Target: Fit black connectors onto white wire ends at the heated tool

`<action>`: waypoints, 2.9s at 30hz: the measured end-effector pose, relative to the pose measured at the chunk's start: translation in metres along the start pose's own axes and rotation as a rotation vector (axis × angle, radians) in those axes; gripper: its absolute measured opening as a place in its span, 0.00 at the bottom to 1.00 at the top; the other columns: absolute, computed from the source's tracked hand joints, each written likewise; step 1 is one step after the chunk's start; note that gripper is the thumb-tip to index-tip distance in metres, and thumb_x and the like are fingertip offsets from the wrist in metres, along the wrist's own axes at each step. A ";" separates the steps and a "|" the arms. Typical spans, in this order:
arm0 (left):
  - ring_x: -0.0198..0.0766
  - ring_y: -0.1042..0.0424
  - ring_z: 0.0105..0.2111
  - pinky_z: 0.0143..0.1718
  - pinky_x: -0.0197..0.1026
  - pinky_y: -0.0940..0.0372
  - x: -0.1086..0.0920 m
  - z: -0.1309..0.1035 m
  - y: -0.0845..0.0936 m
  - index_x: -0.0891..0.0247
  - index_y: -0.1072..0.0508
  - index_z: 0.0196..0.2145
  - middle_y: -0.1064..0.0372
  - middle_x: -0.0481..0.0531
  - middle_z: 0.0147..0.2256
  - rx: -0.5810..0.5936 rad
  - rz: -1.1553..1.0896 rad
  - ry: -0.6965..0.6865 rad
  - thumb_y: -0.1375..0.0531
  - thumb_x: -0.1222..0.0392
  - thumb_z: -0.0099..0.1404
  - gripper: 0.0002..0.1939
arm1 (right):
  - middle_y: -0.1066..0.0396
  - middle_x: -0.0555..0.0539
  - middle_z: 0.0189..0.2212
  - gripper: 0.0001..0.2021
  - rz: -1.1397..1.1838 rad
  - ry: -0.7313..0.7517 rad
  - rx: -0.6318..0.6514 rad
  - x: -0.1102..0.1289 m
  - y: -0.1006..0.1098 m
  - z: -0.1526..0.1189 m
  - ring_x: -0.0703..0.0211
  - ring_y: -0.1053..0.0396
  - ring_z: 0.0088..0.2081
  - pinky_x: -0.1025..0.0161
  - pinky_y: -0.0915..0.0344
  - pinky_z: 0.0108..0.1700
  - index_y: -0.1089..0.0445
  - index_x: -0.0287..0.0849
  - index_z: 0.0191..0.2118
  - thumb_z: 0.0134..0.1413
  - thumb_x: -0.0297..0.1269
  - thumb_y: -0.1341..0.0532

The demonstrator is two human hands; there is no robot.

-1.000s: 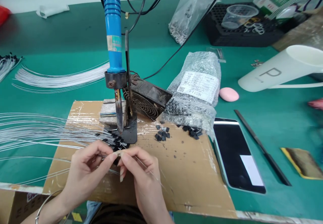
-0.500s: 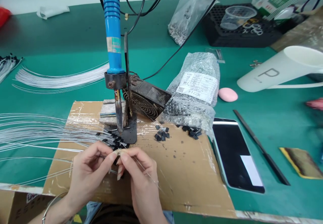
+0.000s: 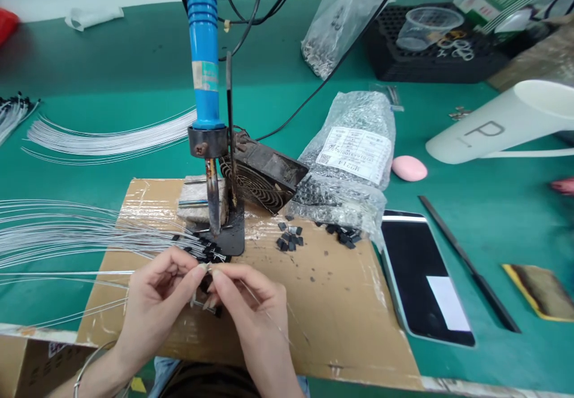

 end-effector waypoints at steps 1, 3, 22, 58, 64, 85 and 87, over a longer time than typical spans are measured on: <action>0.32 0.34 0.21 0.24 0.33 0.41 0.000 0.000 -0.001 0.63 0.24 0.29 0.25 0.48 0.23 0.002 -0.005 0.007 0.33 0.58 0.69 0.11 | 0.21 0.49 0.24 0.11 -0.002 -0.005 -0.010 0.000 -0.001 -0.001 0.62 0.28 0.28 0.66 0.30 0.35 0.13 0.47 0.35 0.54 0.48 0.23; 0.32 0.33 0.21 0.24 0.34 0.40 0.000 -0.001 -0.001 0.63 0.24 0.29 0.25 0.48 0.23 0.009 -0.012 0.012 0.33 0.58 0.69 0.12 | 0.22 0.50 0.23 0.11 -0.004 -0.018 -0.019 0.001 -0.002 -0.002 0.62 0.29 0.27 0.66 0.31 0.34 0.13 0.47 0.34 0.53 0.49 0.23; 0.30 0.46 0.20 0.21 0.35 0.50 0.001 -0.001 0.002 0.61 0.24 0.29 0.30 0.45 0.22 0.092 0.132 -0.148 0.35 0.59 0.71 0.11 | 0.25 0.51 0.18 0.13 0.048 -0.059 0.078 0.000 0.002 0.004 0.64 0.31 0.22 0.67 0.32 0.30 0.16 0.44 0.27 0.52 0.48 0.22; 0.31 0.39 0.20 0.22 0.34 0.43 0.002 -0.008 0.002 0.60 0.23 0.30 0.30 0.44 0.23 0.007 0.286 -0.292 0.35 0.61 0.73 0.11 | 0.25 0.52 0.20 0.13 0.108 -0.067 0.069 -0.002 0.001 0.001 0.67 0.30 0.23 0.70 0.32 0.31 0.16 0.43 0.29 0.53 0.48 0.22; 0.28 0.36 0.17 0.21 0.30 0.42 -0.004 -0.008 -0.005 0.60 0.25 0.30 0.26 0.43 0.21 0.017 0.173 -0.252 0.36 0.64 0.73 0.11 | 0.25 0.53 0.20 0.11 0.186 -0.006 0.072 -0.011 -0.001 0.001 0.69 0.30 0.23 0.73 0.31 0.30 0.15 0.45 0.30 0.55 0.46 0.23; 0.32 0.36 0.24 0.22 0.33 0.44 0.004 0.003 0.009 0.59 0.17 0.36 0.25 0.48 0.27 -0.011 0.164 -0.139 0.33 0.60 0.69 0.04 | 0.16 0.46 0.33 0.09 -0.997 0.692 -0.421 0.075 0.105 0.021 0.58 0.21 0.27 0.63 0.24 0.30 0.16 0.42 0.39 0.63 0.41 0.31; 0.32 0.35 0.24 0.23 0.33 0.43 0.002 0.003 0.008 0.59 0.17 0.35 0.24 0.48 0.27 -0.006 0.154 -0.144 0.33 0.60 0.68 0.04 | 0.18 0.49 0.31 0.07 -1.090 0.731 -0.339 0.077 0.103 0.029 0.61 0.25 0.24 0.64 0.27 0.29 0.16 0.43 0.39 0.62 0.39 0.31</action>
Point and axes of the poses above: each hand's wrist, its own z-axis towards the middle knuckle, its own y-axis out of the back of the hand, x = y × z, the point moved 6 cm from there along z, towards the middle knuckle
